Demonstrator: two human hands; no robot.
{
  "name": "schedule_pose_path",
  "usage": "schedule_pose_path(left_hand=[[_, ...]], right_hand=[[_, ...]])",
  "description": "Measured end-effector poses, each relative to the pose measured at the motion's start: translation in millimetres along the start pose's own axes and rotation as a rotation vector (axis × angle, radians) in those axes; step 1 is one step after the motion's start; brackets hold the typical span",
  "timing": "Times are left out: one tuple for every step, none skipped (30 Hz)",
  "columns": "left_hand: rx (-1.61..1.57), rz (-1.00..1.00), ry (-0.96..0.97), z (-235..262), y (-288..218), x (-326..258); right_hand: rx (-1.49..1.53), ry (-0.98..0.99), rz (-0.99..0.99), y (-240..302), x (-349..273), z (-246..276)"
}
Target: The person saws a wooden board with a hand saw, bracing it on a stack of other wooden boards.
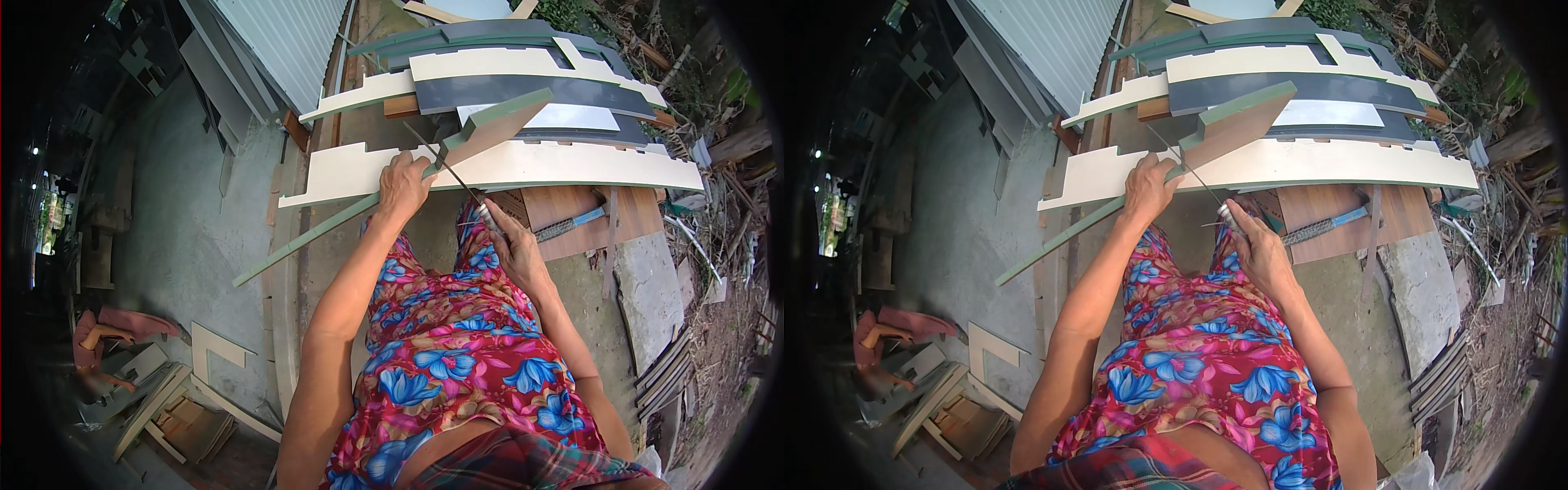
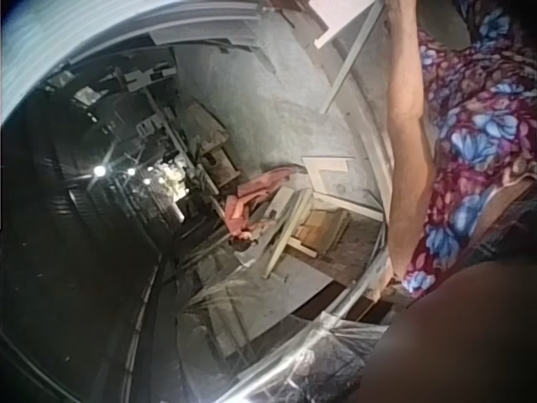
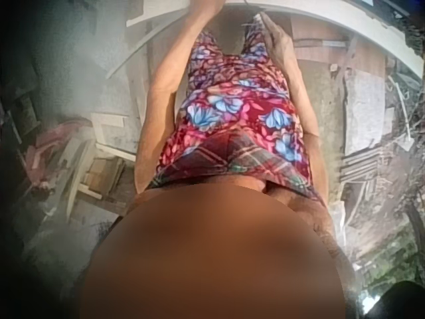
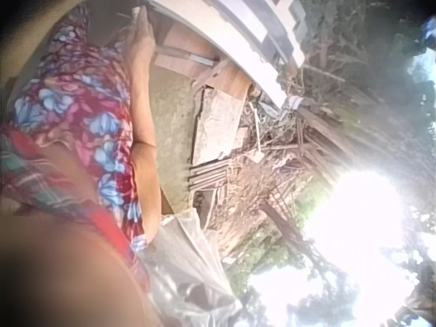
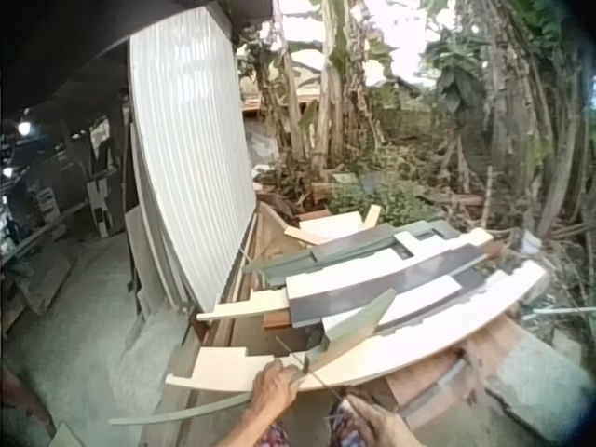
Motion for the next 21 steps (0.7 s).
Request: schedule_pose_path(left_hand=[[0.009, -0.007, -0.028, 3, -2, -4], [0.018, -0.014, -0.055, 5, -3, -7], [0.017, -0.013, -0.052, 6, -2, -9], [0.011, -0.034, -0.068, 8, -3, -11], [0.008, -0.05, -0.087, 12, -2, -13], [0.011, -0.046, -0.088, 12, 0, -13], [0.012, -0.066, -0.078, 11, 1, -14], [0.012, -0.085, -0.069, 11, 1, -15], [0.013, -0.081, -0.071, 10, 3, -15], [0.006, -0.08, -0.07, 9, 4, -15], [-0.002, -0.081, -0.068, 9, 3, -14], [-0.002, -0.079, -0.07, 9, 1, -14], [0.001, -0.065, -0.075, 9, 0, -16], [0.003, -0.051, -0.078, 9, -2, -18], [0.003, -0.05, -0.079, 8, -5, -20], [-0.028, -0.036, -0.087, 7, -7, -20], [-0.061, -0.022, -0.095, 8, -10, -20], [-0.063, -0.023, -0.095, 7, -14, -18], [-0.064, -0.003, -0.1, 7, -16, -15], [-0.063, 0.018, -0.108, 7, -17, -13], [-0.065, 0.018, -0.109, 6, -17, -10]], right_hand=[[-0.017, 0.011, 0.011, -1, -1, -2], [-0.017, 0.012, 0.008, -1, -1, -2], [-0.004, 0.016, 0.006, 0, -2, -3], [0.009, 0.019, 0.004, 0, -2, -4], [0.012, 0.023, 0.005, 2, -2, -5], [0.011, 0.031, 0.004, 4, -2, -6], [0.008, 0.039, 0.004, 5, -2, -7], [0.01, 0.043, 0.006, 6, -1, -7], [0.039, 0.044, -0.014, 5, -1, -7], [0.067, 0.045, -0.035, 4, -2, -8], [0.068, 0.047, -0.032, 3, -2, -8], [0.066, 0.029, -0.016, 4, -2, -7], [0.063, 0.011, 0.001, 5, -2, -6], [0.063, 0.013, 0.002, 5, -3, -6], [0.065, 0.007, 0.007, 5, -4, -5], [0.066, 0.0, 0.012, 5, -5, -4], [0.064, 0.0, 0.011, 6, -5, -2], [0.081, 0.007, -0.012, 7, -5, -1], [0.098, 0.012, -0.035, 6, -5, 0], [0.096, 0.013, -0.034, 7, -3, 1], [0.081, -0.003, -0.019, 9, -1, 4]])
Point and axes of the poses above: each hand's wrist, its own x-axis towards the middle knuckle, its own z-axis out of the back of the hand, y = z × x, the point moved 9 cm from there along x, towards the middle knuckle, and after that the axes turned 10 degrees about z, right-handed, at the moved point
